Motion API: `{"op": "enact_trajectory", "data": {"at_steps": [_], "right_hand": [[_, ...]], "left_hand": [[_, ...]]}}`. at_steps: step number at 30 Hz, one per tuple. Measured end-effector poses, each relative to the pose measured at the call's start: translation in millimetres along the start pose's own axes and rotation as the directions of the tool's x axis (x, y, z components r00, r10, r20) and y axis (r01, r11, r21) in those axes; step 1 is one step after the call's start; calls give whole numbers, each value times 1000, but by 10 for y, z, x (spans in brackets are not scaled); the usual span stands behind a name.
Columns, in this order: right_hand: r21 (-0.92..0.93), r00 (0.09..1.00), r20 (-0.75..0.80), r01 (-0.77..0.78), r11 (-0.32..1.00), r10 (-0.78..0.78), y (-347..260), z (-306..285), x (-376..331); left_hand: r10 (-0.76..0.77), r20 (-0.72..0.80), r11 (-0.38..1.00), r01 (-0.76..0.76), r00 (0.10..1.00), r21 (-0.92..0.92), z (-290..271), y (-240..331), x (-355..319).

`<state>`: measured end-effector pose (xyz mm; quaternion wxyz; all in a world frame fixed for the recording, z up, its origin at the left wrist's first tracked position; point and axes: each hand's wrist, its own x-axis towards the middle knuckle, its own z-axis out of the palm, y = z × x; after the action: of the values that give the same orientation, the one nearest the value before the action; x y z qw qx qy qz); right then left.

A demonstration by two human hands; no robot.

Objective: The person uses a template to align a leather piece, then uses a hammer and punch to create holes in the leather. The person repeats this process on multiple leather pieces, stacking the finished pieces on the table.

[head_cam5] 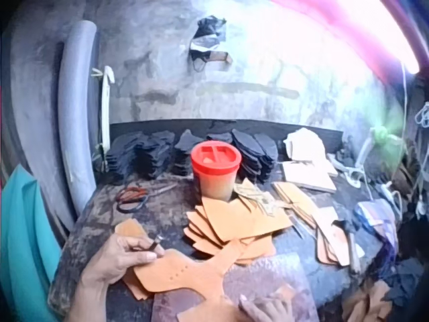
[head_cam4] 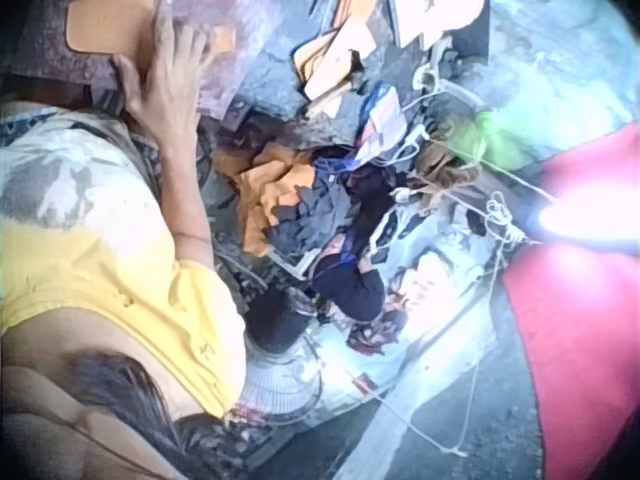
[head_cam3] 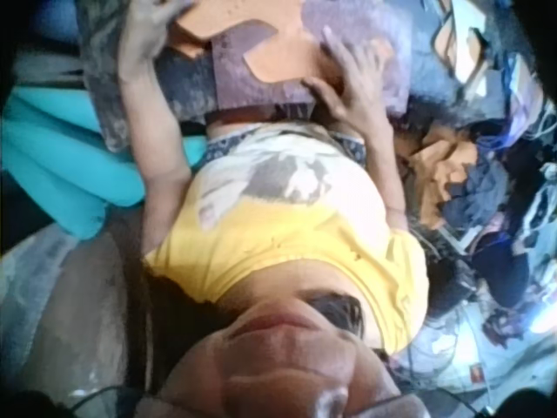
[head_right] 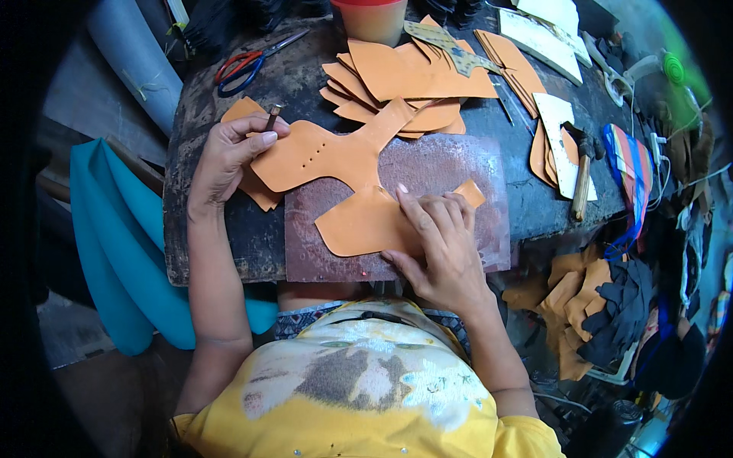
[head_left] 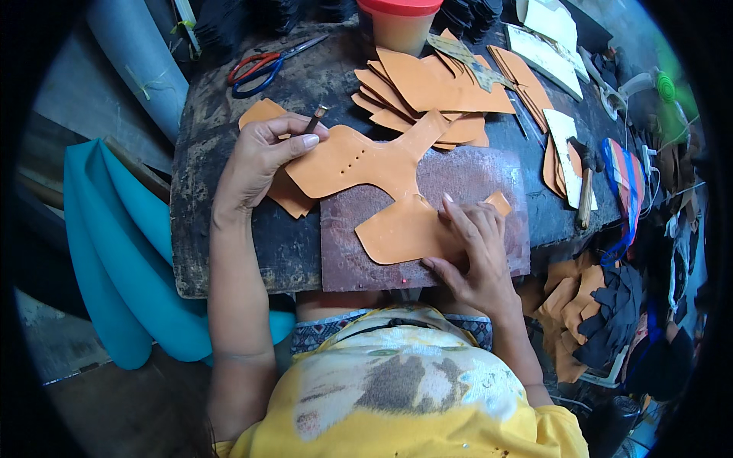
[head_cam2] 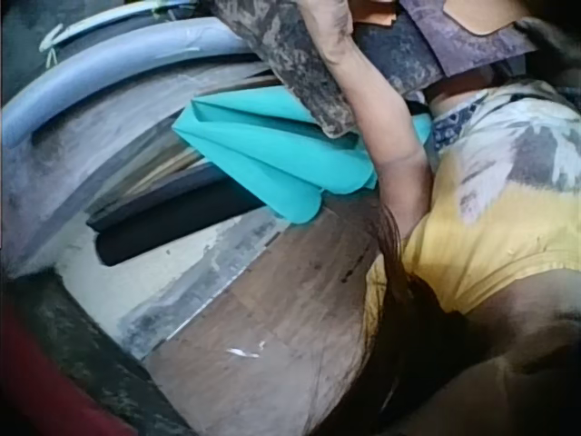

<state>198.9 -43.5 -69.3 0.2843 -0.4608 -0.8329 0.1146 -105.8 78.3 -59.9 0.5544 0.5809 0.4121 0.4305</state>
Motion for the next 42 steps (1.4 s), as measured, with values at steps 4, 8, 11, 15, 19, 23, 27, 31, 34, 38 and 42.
{"op": "enact_trajectory", "data": {"at_steps": [4, 8, 11, 15, 19, 23, 27, 31, 34, 38, 42], "right_hand": [[-5, 1000, 5, -9, 1000, 9, -11, -23, -4], [126, 997, -17, -74, 989, 76, -43, -110, 25], [147, 985, -124, -97, 984, 115, 74, -215, 141], [202, 928, -176, -292, 935, 328, 578, -394, 485], [52, 893, -207, -399, 916, 400, 1268, -465, 960], [-85, 888, -220, -430, 899, 404, 1904, -474, 1452], [-236, 887, 37, -441, 866, 461, 2351, -447, 1697], [-515, 955, 8, -251, 820, 297, 2472, -435, 1689], [-225, 974, -219, -104, 969, 54, 2285, -555, 1590], [200, 957, -252, -97, 975, 147, 1722, -870, 1313], [124, 977, -193, 115, 986, -90, 1030, -964, 808]], "left_hand": [[25, -12, 996, -26, 1000, -86, -13, 36, -39], [-5, -88, 994, -5, 996, -110, -66, 67, -52], [-49, -35, 994, 46, 998, -103, -52, 44, -47], [-55, 1, 997, 55, 998, -51, 54, -8, -2], [-76, -4, 995, 76, 997, -70, 121, -22, 24], [-60, -14, 991, 58, 998, -119, 131, -47, 46], [0, -15, 991, -2, 1000, -137, 134, -95, 76], [59, -73, 990, -68, 996, -121, 125, -125, 95], [124, -131, 988, -134, 984, -77, 107, -112, 86], [139, -126, 980, -118, 982, 161, 167, -63, 17], [319, 19, 719, -255, 948, 646, 485, -100, -30]]}}
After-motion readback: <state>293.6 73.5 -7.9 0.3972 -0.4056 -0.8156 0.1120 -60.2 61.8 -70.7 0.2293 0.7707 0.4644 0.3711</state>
